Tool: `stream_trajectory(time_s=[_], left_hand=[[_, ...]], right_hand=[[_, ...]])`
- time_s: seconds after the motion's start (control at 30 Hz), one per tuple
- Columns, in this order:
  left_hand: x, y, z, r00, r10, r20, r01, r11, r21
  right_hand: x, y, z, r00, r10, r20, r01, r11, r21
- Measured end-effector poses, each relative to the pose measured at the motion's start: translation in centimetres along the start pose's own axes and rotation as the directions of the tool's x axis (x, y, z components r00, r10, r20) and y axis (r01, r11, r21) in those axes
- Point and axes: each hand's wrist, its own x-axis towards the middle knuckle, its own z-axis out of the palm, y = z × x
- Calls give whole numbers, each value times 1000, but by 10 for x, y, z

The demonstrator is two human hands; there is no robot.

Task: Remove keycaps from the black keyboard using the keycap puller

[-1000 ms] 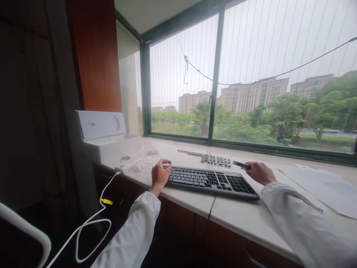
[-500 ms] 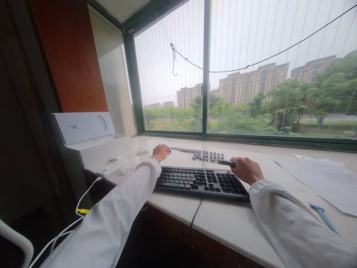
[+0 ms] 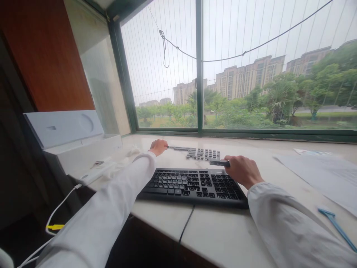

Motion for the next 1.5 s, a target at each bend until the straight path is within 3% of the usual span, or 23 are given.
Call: stream_trajectory(time_s=[0.17,0.57,1.5], left_hand=[[22,4,18,986,-117,118,123,991,-49],[56,13,55,974,-181,137,189,981,-49],[56,23,54,978,-175,112,181,982,-48]], right_hand=[[0,-1,0,999,25,27,-25,1000,-10],[3,1,2,996,54,65,-53,998,-24],[3,1,1,996,35,76,-36,999,1]])
